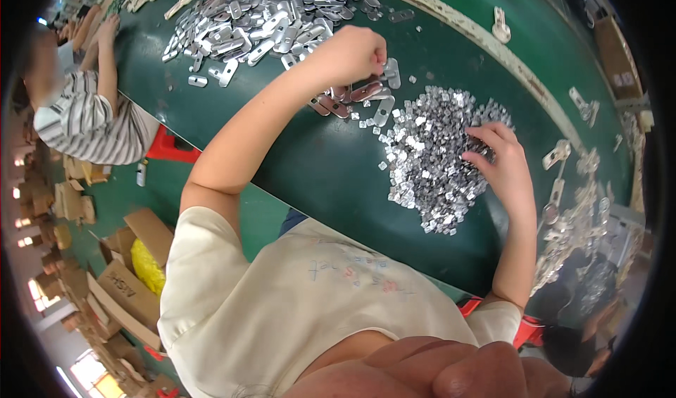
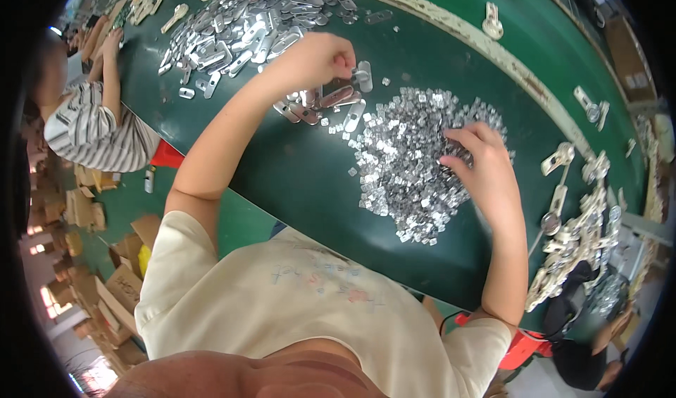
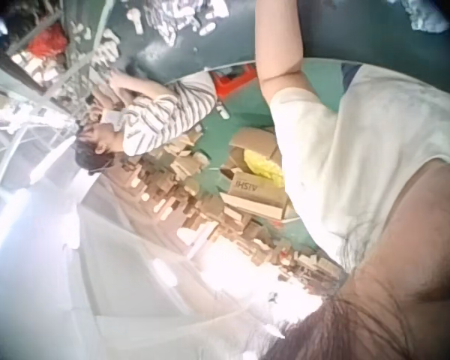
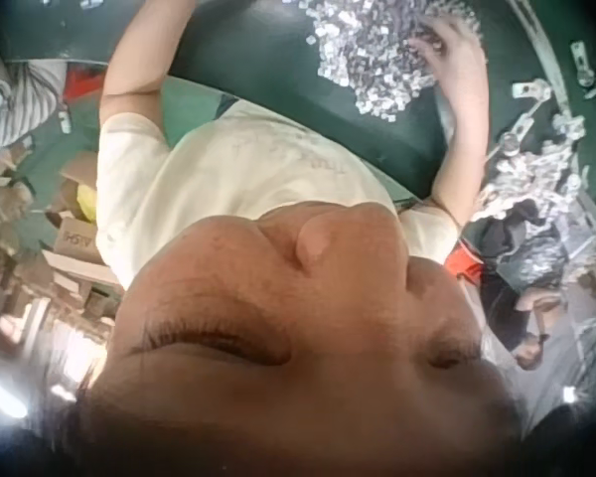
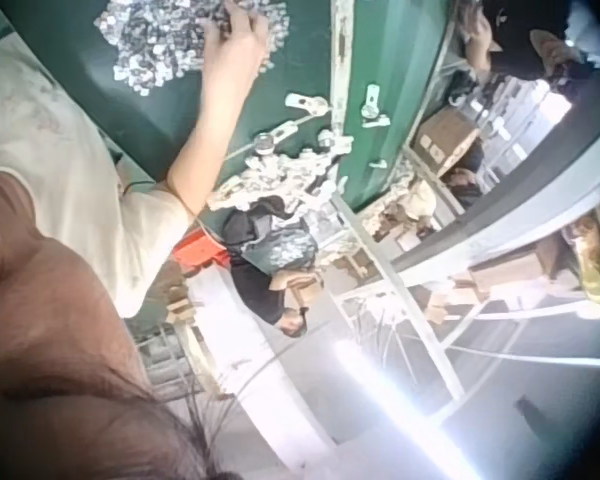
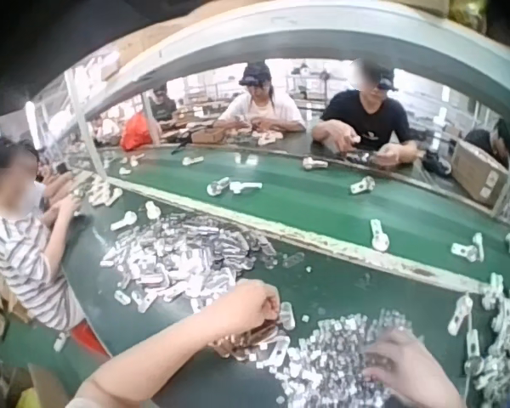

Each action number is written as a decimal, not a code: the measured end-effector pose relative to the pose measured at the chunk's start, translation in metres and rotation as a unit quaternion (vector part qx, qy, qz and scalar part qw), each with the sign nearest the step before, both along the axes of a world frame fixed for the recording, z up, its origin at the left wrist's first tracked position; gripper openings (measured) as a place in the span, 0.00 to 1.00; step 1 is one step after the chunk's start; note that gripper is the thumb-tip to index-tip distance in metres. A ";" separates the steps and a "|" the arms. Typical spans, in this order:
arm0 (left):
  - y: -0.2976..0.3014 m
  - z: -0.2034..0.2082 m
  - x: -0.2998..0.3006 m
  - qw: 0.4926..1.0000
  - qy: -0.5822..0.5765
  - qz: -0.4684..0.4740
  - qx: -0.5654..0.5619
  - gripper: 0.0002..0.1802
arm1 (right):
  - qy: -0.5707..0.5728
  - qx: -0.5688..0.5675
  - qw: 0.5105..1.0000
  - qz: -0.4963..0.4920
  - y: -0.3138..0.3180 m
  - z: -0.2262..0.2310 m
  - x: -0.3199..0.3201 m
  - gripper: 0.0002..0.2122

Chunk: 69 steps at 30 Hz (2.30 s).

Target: Assembling small metal components into plastic parts on a factory conveyor belt.

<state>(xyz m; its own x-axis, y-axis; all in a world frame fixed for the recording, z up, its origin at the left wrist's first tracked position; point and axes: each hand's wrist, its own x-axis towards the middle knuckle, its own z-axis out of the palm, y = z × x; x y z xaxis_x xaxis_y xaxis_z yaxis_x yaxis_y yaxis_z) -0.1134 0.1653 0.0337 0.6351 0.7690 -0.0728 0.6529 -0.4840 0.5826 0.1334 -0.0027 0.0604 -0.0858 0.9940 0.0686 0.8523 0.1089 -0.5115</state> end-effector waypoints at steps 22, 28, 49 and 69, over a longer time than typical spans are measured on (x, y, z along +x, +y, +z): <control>-0.093 0.005 0.039 0.805 -0.428 -0.053 -0.408 0.08 | 0.561 -0.085 0.819 -0.088 -0.028 0.002 -0.009 0.11; -0.104 0.005 0.041 0.796 -0.420 -0.018 -0.436 0.11 | 0.484 -0.042 0.868 -0.103 -0.032 0.011 -0.021 0.11; -0.093 0.019 0.037 0.822 -0.366 0.008 -0.437 0.11 | 0.011 0.255 0.955 0.148 -0.010 0.009 -0.012 0.18; -0.100 0.046 0.024 0.861 -0.402 0.064 -0.303 0.16 | 0.464 0.087 0.869 -0.147 0.094 -0.006 0.157 0.07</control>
<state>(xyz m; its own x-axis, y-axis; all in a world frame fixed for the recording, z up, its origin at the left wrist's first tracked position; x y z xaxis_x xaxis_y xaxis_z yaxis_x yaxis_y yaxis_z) -0.0897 0.0652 0.0800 0.5812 0.8114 -0.0613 -0.0553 0.1146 0.9919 0.2908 0.0915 0.0546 0.3432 0.9311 0.1235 0.0857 0.0999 -0.9913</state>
